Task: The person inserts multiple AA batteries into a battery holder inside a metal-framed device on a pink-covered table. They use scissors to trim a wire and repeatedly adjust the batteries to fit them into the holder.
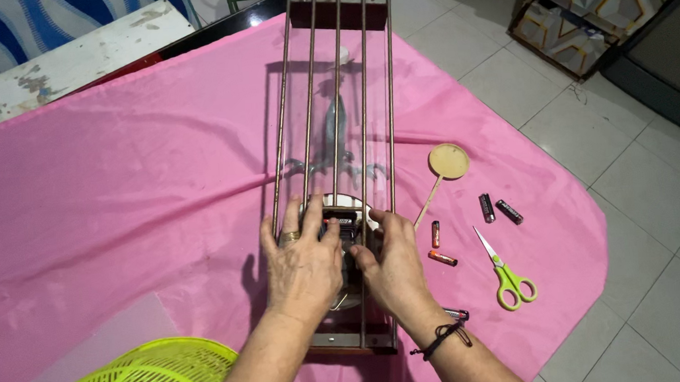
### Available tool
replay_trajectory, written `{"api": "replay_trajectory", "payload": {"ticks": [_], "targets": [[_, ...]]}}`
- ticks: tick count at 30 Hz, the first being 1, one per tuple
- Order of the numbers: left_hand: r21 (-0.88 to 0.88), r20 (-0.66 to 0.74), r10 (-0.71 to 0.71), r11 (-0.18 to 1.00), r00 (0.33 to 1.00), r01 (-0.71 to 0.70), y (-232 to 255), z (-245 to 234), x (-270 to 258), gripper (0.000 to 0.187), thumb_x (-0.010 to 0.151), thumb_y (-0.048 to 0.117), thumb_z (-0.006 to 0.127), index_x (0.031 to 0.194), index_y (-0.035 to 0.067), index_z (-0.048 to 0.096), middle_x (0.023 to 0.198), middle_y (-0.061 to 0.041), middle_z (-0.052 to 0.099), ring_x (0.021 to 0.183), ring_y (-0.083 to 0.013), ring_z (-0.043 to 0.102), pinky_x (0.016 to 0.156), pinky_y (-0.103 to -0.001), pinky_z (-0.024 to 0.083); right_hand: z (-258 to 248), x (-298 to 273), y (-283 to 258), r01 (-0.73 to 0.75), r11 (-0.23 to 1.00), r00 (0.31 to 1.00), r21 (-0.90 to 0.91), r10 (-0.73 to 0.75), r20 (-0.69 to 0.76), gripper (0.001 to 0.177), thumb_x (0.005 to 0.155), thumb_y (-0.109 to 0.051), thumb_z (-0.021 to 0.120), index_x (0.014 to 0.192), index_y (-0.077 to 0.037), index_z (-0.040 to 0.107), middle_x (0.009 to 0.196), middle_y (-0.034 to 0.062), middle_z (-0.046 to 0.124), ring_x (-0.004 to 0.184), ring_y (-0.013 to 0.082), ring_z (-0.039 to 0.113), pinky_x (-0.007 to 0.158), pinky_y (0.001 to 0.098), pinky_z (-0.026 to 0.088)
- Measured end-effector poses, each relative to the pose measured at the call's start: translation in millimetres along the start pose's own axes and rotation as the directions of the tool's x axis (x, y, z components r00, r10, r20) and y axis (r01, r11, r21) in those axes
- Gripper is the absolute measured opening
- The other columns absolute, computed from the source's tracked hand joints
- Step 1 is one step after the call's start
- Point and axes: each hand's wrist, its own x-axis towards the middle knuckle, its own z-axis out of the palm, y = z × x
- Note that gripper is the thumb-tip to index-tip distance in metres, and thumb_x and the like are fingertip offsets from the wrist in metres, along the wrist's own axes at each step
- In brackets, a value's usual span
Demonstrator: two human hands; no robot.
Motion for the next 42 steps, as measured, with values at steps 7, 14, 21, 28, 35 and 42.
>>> {"api": "replay_trajectory", "payload": {"ticks": [7,14,21,28,35,42], "targets": [[-0.072,0.099,-0.042,0.996,0.994,0.050,4.2,-3.6,-2.7,0.044,0.081,0.020,0.065,0.125,0.018,0.073,0.159,-0.007,0.037,0.147,-0.0355,0.028,0.112,-0.068,0.015,0.9,0.2,-0.3,-0.022,1.000,1.000,0.001,0.022,0.013,0.063,0.081,-0.009,0.077,0.136,-0.002,0.049,0.131,0.0225,0.051,0.116,0.0367,0.060,0.098,0.0403,0.052],[0.055,-0.018,-0.020,0.998,1.000,0.021,7.3,11.3,-8.6,0.051,0.084,0.023,0.061,0.127,-0.004,0.064,0.160,-0.013,0.034,0.147,-0.0354,0.027,0.114,-0.068,0.016,-1.3,-1.0,-1.3,-0.010,1.000,1.000,-0.017,0.010,0.014,0.062,0.080,-0.010,0.077,0.135,-0.001,0.049,0.130,0.0232,0.052,0.116,0.0376,0.059,0.099,0.0416,0.051],[-0.003,0.007,-0.077,0.997,0.997,0.077,12.8,13.2,-9.3,0.051,0.085,0.019,0.060,0.132,0.001,0.062,0.161,-0.009,0.032,0.147,-0.0369,0.024,0.113,-0.070,0.014,0.5,0.9,-1.2,-0.005,0.998,1.000,-0.057,0.006,0.025,0.059,0.082,-0.009,0.076,0.135,-0.003,0.051,0.134,0.0233,0.049,0.119,0.0392,0.056,0.098,0.0426,0.050],[-0.161,0.136,-0.167,0.969,0.976,0.189,12.4,-7.8,-11.4,0.050,0.083,0.019,0.063,0.132,0.026,0.070,0.166,-0.008,0.029,0.153,-0.0412,0.017,0.113,-0.068,0.010,-0.2,0.4,-2.5,0.009,0.999,1.000,0.042,-0.010,0.007,0.066,0.081,-0.005,0.076,0.139,-0.001,0.045,0.134,0.0225,0.048,0.118,0.0356,0.060,0.099,0.0401,0.053],[-0.170,-0.113,-0.423,0.900,0.899,0.402,-19.9,-25.1,-31.1,0.042,0.089,0.026,0.066,0.130,0.020,0.067,0.150,-0.012,0.047,0.145,-0.0376,0.030,0.114,-0.064,0.021,-2.4,-3.8,-5.2,-0.115,0.989,0.993,0.091,0.111,0.048,0.060,0.083,-0.008,0.074,0.136,-0.010,0.047,0.140,0.0212,0.046,0.119,0.0342,0.062,0.098,0.0380,0.057],[-0.250,0.045,-0.462,0.853,0.886,0.458,-24.4,-15.1,-43.7,0.051,0.086,0.025,0.070,0.137,0.019,0.063,0.151,-0.015,0.046,0.140,-0.0372,0.034,0.108,-0.062,0.028,1.8,-1.6,-10.7,0.279,0.927,0.958,-0.249,-0.288,-0.001,0.047,0.080,-0.006,0.073,0.126,-0.015,0.071,0.149,0.0418,0.024,0.134,0.0594,0.039,0.109,0.0492,0.045]]}}
